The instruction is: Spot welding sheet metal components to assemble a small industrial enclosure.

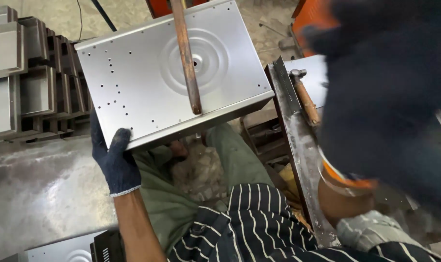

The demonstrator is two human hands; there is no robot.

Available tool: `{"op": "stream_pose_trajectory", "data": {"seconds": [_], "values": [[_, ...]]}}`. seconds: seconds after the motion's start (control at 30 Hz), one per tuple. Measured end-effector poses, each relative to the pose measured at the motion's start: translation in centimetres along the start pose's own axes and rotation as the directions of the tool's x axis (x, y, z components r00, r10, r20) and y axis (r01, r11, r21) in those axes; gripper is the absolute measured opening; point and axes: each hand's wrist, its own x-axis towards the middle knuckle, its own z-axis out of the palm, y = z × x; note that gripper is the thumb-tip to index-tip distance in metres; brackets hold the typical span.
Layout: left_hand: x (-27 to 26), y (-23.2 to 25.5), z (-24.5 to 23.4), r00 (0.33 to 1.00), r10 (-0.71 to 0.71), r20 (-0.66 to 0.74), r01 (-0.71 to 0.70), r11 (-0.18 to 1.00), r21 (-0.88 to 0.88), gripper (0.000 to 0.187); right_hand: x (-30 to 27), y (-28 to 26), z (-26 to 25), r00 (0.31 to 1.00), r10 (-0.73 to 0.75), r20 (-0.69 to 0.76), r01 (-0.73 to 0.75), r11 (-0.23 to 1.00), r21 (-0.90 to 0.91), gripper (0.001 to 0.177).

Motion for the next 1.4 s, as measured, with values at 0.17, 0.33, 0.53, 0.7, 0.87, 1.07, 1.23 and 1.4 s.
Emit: {"op": "stream_pose_trajectory", "data": {"seconds": [0.17,0.33,0.53,0.7,0.87,1.07,1.23,1.4], "values": [[0.1,0.0,0.1,1.0,0.006,0.005,-0.006,1.0,-0.016,0.077,-0.3,-0.2,-0.7,1.0,0.009,-0.029,-0.009,1.0,-0.015,0.059],[-0.4,0.0,0.0,1.0,0.003,-0.01,-0.003,1.0,-0.009,0.078,-0.3,0.5,-0.8,0.998,0.019,-0.055,-0.019,1.0,-0.008,0.056],[-0.4,0.0,0.0,1.0,-0.012,-0.023,0.012,1.0,-0.003,0.076,0.4,3.2,-2.3,0.997,0.028,-0.076,-0.029,0.999,-0.019,0.054],[-0.3,-0.1,0.2,1.0,-0.012,0.013,0.013,0.999,-0.051,0.077,-2.5,19.7,-11.1,0.994,0.031,-0.108,-0.036,0.998,-0.045,0.051],[-0.2,-0.7,-0.4,1.0,-0.014,0.002,0.014,0.999,-0.047,0.076,-3.3,21.4,-13.9,0.994,0.04,-0.097,-0.045,0.998,-0.052,0.049],[-0.4,-0.8,-0.6,0.999,-0.029,-0.04,0.027,0.998,-0.048,0.074,0.4,12.6,-8.9,0.997,0.065,-0.04,-0.066,0.997,-0.027,0.046],[-0.3,-1.0,-0.7,0.999,-0.027,-0.035,0.025,0.999,-0.038,0.074,1.4,3.2,-4.3,0.996,0.086,-0.024,-0.086,0.996,-0.021,0.044],[-0.2,-1.0,-0.7,1.0,-0.018,-0.023,0.017,0.999,-0.038,0.074,1.1,2.5,-3.6,0.994,0.097,-0.058,-0.098,0.995,-0.023,0.042]]}}
